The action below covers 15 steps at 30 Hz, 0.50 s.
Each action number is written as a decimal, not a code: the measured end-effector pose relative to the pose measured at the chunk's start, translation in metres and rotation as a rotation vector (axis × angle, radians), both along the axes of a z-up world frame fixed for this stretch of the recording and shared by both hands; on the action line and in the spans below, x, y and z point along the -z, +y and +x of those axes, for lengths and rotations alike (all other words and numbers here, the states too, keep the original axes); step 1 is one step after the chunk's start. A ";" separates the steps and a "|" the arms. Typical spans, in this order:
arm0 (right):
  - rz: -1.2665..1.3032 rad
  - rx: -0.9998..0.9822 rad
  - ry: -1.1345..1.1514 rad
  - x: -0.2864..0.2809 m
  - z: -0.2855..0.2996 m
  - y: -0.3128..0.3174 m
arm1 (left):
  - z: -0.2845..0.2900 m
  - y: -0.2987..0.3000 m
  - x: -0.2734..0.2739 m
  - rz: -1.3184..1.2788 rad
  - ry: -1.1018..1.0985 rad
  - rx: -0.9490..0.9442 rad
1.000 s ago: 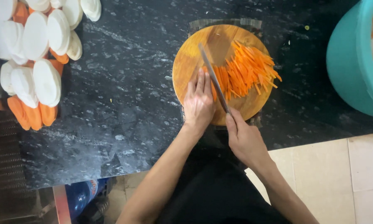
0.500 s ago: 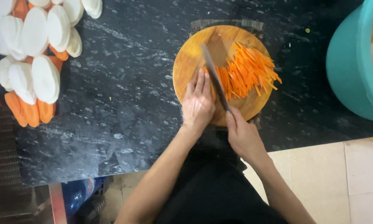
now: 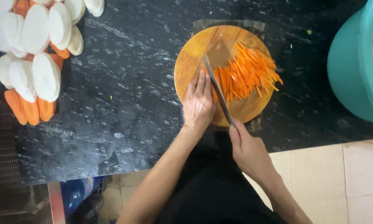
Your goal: Slicing carrots into thin julienne strips on a wooden cutting board using a large knife
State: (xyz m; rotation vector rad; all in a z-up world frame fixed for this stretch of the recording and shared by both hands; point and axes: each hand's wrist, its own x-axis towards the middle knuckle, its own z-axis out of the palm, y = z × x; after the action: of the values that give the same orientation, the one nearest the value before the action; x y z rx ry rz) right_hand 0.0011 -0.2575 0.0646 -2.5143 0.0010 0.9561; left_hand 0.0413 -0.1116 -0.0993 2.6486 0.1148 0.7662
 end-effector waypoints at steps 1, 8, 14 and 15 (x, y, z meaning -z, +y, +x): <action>0.002 -0.003 -0.002 0.006 0.006 0.005 | 0.001 0.001 -0.001 0.002 -0.002 -0.003; 0.123 0.011 -0.081 0.023 0.020 0.006 | -0.002 -0.001 -0.017 -0.045 -0.042 -0.008; 0.091 0.057 -0.043 -0.002 0.010 0.016 | -0.003 -0.002 -0.002 -0.011 -0.025 -0.037; 0.090 0.050 -0.032 -0.007 0.010 0.019 | -0.004 -0.002 -0.007 0.001 -0.017 -0.051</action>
State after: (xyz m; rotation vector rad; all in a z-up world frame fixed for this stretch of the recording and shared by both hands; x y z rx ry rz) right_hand 0.0114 -0.2386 0.0719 -2.4354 0.0113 0.8768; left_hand 0.0374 -0.1135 -0.0920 2.6489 0.1787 0.8048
